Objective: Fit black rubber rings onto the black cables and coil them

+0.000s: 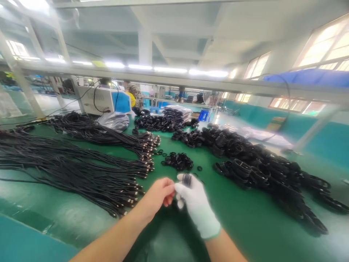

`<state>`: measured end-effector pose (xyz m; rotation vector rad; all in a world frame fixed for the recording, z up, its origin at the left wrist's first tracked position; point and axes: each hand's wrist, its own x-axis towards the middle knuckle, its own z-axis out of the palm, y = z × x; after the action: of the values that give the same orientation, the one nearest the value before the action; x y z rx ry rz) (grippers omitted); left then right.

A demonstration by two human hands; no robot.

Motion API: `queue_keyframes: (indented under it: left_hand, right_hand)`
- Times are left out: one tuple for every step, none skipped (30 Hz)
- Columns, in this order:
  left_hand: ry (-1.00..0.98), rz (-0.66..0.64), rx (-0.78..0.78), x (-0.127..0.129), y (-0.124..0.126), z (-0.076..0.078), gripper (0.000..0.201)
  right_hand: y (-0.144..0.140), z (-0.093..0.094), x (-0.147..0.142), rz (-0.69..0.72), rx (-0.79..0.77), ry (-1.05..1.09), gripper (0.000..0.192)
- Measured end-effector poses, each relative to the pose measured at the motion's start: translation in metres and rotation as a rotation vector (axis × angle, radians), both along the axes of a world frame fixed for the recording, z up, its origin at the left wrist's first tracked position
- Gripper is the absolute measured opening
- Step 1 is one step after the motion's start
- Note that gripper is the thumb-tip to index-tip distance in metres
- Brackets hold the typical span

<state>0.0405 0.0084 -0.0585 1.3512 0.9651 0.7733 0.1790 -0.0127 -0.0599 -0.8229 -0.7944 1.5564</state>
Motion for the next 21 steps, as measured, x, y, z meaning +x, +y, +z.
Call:
queue_keyframes:
  left_hand:
    - [0.011,0.023,-0.004,0.002,-0.001,-0.002,0.019]
    - [0.029,0.039,0.005,0.002,-0.003,-0.002,0.021]
    - [0.028,0.048,0.015,0.002,-0.005,-0.001,0.022]
    - [-0.010,0.049,0.016,0.001,-0.007,0.002,0.023]
    - [-0.087,0.042,0.003,-0.002,-0.010,0.005,0.023]
    - [-0.191,0.022,-0.024,-0.006,-0.013,0.010,0.023]
    - [-0.301,-0.016,-0.062,-0.011,-0.016,0.014,0.022]
    - [-0.396,-0.080,-0.101,-0.016,-0.018,0.018,0.022]
    - [-0.451,-0.159,-0.126,-0.022,-0.018,0.022,0.023]
    - [-0.446,-0.243,-0.130,-0.027,-0.017,0.024,0.025]
    - [-0.379,-0.316,-0.111,-0.032,-0.015,0.026,0.025]
    - [-0.259,-0.370,-0.070,-0.035,-0.011,0.027,0.025]
    - [-0.103,-0.402,-0.007,-0.038,-0.006,0.028,0.022]
    - [0.066,-0.416,0.068,-0.040,-0.001,0.030,0.017]
    - [0.230,-0.428,0.144,-0.041,0.003,0.032,0.012]
    - [0.372,-0.441,0.225,-0.042,0.006,0.035,0.009]
    - [0.486,-0.449,0.308,-0.043,0.006,0.040,0.007]
    - [0.577,-0.443,0.389,-0.043,0.005,0.045,0.007]
    - [0.647,-0.419,0.461,-0.044,0.003,0.051,0.006]
    - [0.695,-0.381,0.519,-0.044,0.000,0.056,0.006]
    - [0.718,-0.336,0.558,-0.045,-0.003,0.059,0.010]
  right_hand:
    - [-0.001,-0.001,-0.001,0.036,-0.008,0.040,0.038]
    - [-0.001,-0.002,-0.001,0.079,-0.016,0.084,0.037]
    - [-0.002,-0.002,0.000,0.129,-0.023,0.128,0.039]
    - [-0.002,-0.002,0.001,0.181,-0.027,0.165,0.042]
    - [-0.003,-0.001,0.003,0.231,-0.027,0.193,0.047]
    - [-0.003,0.000,0.005,0.291,-0.021,0.217,0.051]
    - [-0.004,0.001,0.007,0.360,-0.007,0.237,0.053]
    - [-0.005,0.004,0.009,0.430,0.020,0.243,0.052]
    - [-0.005,0.006,0.011,0.495,0.057,0.236,0.048]
    - [-0.006,0.009,0.012,0.548,0.100,0.220,0.043]
    - [-0.007,0.011,0.013,0.581,0.141,0.193,0.038]
    - [-0.007,0.013,0.014,0.583,0.174,0.159,0.034]
    - [-0.007,0.015,0.015,0.559,0.192,0.120,0.032]
    - [-0.007,0.017,0.015,0.532,0.195,0.088,0.032]
    - [-0.007,0.018,0.015,0.509,0.186,0.057,0.032]
    - [-0.007,0.018,0.015,0.491,0.170,0.022,0.033]
    - [-0.008,0.019,0.014,0.468,0.157,-0.018,0.034]
    - [-0.009,0.019,0.013,0.435,0.149,-0.063,0.035]
    - [-0.010,0.019,0.013,0.387,0.145,-0.111,0.037]
    - [-0.012,0.020,0.012,0.321,0.143,-0.160,0.039]
    - [-0.013,0.021,0.011,0.249,0.139,-0.211,0.042]
